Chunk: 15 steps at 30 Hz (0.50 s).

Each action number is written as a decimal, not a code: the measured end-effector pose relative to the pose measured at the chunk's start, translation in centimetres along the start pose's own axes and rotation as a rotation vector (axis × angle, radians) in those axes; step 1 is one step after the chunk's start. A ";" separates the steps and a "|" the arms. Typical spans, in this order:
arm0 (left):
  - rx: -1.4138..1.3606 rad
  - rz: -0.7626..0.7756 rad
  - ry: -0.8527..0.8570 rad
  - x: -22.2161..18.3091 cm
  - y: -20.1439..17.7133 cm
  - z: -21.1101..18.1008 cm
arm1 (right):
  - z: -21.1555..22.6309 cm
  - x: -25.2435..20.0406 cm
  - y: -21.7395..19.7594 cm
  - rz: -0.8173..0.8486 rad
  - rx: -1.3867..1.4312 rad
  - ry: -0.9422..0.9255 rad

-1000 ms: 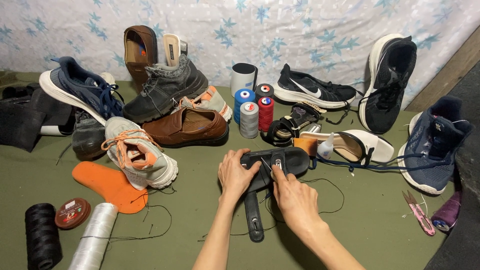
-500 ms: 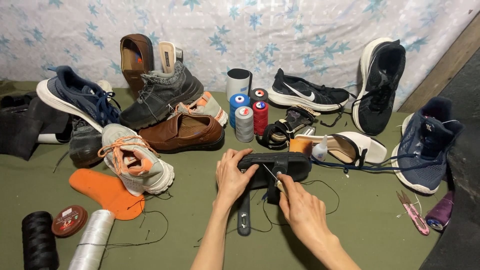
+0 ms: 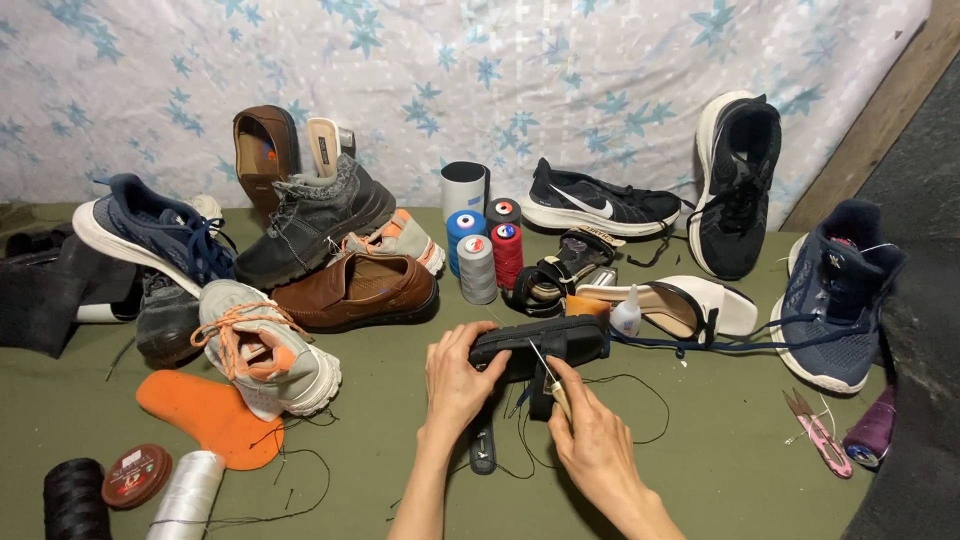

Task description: Hand-stitching the sole of a black sandal using a needle and thread on a repair bench.

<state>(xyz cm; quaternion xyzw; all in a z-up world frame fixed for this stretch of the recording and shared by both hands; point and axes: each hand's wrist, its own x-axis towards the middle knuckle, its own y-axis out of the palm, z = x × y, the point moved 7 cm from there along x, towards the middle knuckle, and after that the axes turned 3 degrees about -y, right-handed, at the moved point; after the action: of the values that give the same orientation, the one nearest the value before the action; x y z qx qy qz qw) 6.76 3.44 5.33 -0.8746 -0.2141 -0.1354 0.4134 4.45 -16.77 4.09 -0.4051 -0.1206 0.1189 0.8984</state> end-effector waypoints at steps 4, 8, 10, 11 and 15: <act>-0.010 0.002 -0.019 0.0 -0.2 -0.1 | -0.7 0.2 0.3 0.007 -0.014 0.000; -0.020 0.028 -0.031 0.0 -0.5 -0.4 | -0.9 -0.1 0.7 0.051 -0.065 0.011; -0.022 0.038 -0.040 0.0 -0.6 -0.4 | -1.0 -0.3 0.7 0.059 -0.093 0.010; -0.037 0.035 -0.043 0.0 -0.6 -0.3 | -0.9 -0.4 0.8 0.063 -0.117 -0.002; -0.047 0.054 -0.056 0.1 -0.5 -0.3 | -0.8 -0.2 1.2 0.077 -0.139 -0.009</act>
<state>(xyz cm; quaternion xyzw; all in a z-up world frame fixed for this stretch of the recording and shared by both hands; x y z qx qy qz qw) 6.57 3.50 5.83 -0.8929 -0.1989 -0.1046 0.3902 4.36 -16.68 2.63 -0.4705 -0.1170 0.1464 0.8623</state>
